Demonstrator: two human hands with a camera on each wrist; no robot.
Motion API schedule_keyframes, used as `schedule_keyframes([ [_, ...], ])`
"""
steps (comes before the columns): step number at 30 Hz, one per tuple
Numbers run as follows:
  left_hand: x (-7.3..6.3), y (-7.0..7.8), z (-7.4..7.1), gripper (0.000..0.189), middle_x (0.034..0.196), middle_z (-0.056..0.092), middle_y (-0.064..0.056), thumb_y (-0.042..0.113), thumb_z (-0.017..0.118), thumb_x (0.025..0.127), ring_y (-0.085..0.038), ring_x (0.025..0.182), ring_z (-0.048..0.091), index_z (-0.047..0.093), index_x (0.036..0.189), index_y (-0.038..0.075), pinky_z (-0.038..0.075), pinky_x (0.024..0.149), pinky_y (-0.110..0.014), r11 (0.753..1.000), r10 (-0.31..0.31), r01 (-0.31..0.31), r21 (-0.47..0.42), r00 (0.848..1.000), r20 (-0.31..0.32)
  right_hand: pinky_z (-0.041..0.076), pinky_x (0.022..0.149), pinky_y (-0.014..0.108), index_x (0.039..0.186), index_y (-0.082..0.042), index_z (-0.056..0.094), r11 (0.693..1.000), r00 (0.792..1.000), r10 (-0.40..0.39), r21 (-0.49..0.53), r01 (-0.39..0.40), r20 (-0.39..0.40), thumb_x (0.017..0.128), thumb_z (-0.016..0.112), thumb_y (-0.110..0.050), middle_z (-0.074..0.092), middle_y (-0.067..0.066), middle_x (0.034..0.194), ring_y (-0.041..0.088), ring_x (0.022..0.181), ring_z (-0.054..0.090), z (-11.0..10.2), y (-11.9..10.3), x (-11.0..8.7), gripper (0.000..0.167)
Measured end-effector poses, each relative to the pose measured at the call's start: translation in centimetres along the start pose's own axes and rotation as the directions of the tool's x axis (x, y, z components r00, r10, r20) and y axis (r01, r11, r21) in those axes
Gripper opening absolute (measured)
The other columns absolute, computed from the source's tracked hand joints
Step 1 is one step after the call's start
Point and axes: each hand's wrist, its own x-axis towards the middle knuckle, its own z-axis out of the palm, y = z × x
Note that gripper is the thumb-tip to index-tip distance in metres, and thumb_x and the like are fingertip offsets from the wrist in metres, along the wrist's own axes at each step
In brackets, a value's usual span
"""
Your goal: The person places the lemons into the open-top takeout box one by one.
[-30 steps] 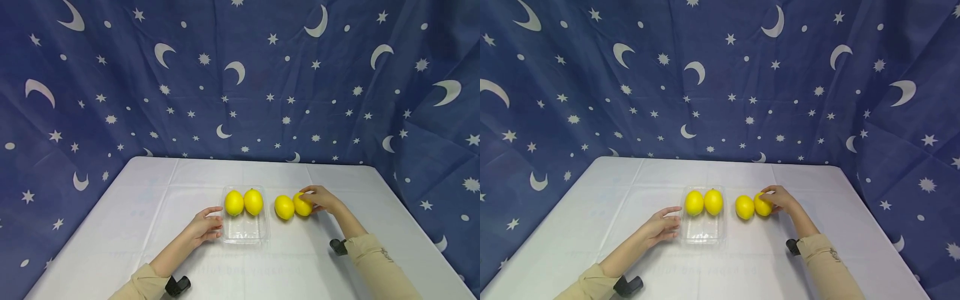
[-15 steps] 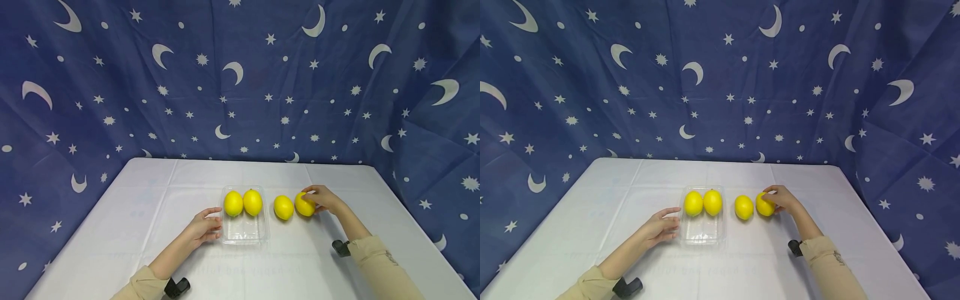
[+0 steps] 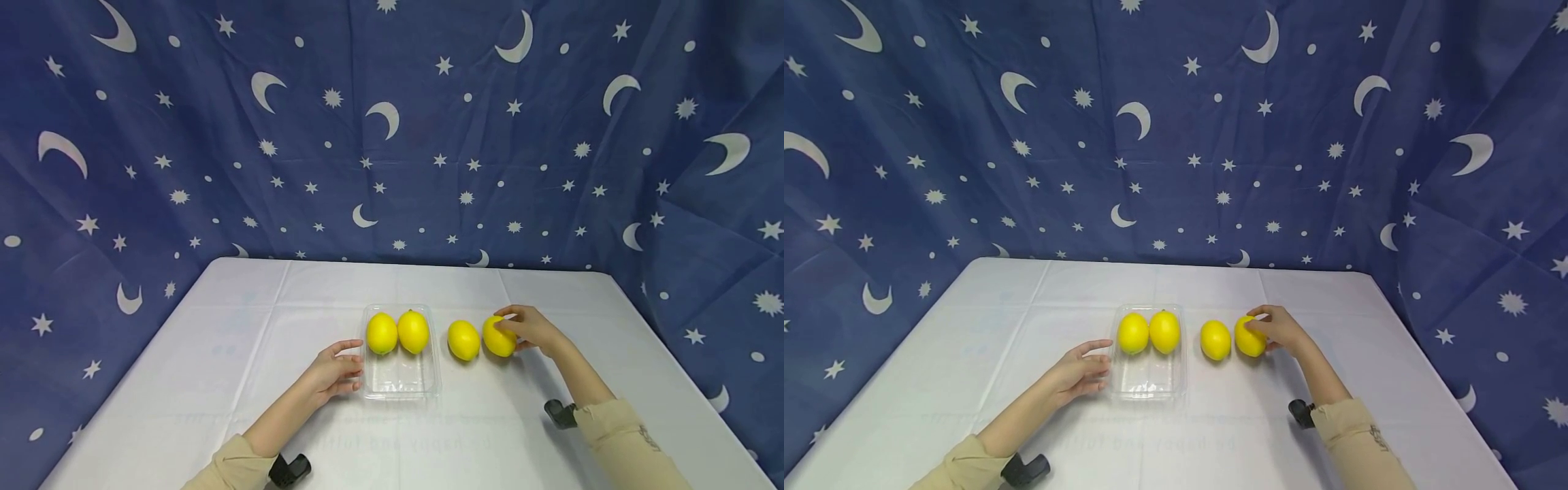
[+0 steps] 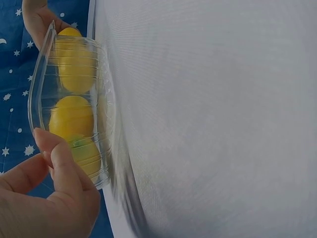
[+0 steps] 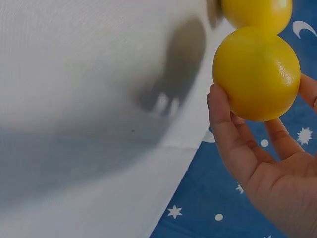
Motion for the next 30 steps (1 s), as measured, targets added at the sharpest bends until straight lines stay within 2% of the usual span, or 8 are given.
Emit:
schedule_keyframes([
  [7,0.0,0.0,0.0,0.046,0.092,0.056,-0.003,-0.004,0.057,0.087,-0.014,0.074,0.055,0.047,0.131,0.006,0.054,0.058,-0.021,1.0,0.001,-0.001,-0.006,1.0,0.005,0.058,0.072,0.033,0.131,0.002,0.047,1.0,0.999,-0.026,0.008,0.026,-0.031,0.091,0.058,-0.024,0.052,0.025,0.119,0.024,0.092,0.053,0.1,-0.8,-0.7,0.049],
  [14,0.1,0.0,0.0,0.046,0.092,0.056,-0.004,-0.004,0.056,0.088,-0.013,0.073,0.055,0.047,0.132,0.005,0.054,0.057,-0.02,1.0,-0.001,0.001,-0.006,1.0,0.004,0.058,0.075,0.034,0.131,0.001,0.048,0.998,0.998,-0.047,0.031,0.048,-0.03,0.091,0.058,-0.024,0.051,0.024,0.12,0.024,0.093,0.055,0.4,-1.6,-1.5,0.048],
  [21,0.2,-0.2,0.0,0.047,0.091,0.056,-0.003,-0.004,0.057,0.086,-0.013,0.073,0.055,0.047,0.131,0.006,0.054,0.057,-0.021,1.0,-0.002,0.002,-0.013,1.0,-0.003,0.059,0.074,0.035,0.129,0.002,0.049,0.991,0.992,-0.123,0.044,0.125,-0.038,0.092,0.06,-0.022,0.049,0.026,0.122,0.026,0.096,0.056,1.0,-2.3,-2.0,0.046],
  [30,0.1,0.0,0.0,0.046,0.092,0.056,-0.004,-0.004,0.056,0.087,-0.014,0.074,0.055,0.047,0.132,0.006,0.054,0.058,-0.02,1.0,-0.008,0.008,-0.007,1.0,0.006,0.059,0.074,0.036,0.127,0.001,0.051,0.982,0.983,-0.178,0.058,0.18,-0.047,0.091,0.061,-0.02,0.05,0.026,0.12,0.026,0.096,0.057,2.2,-3.9,-2.7,0.042],
])
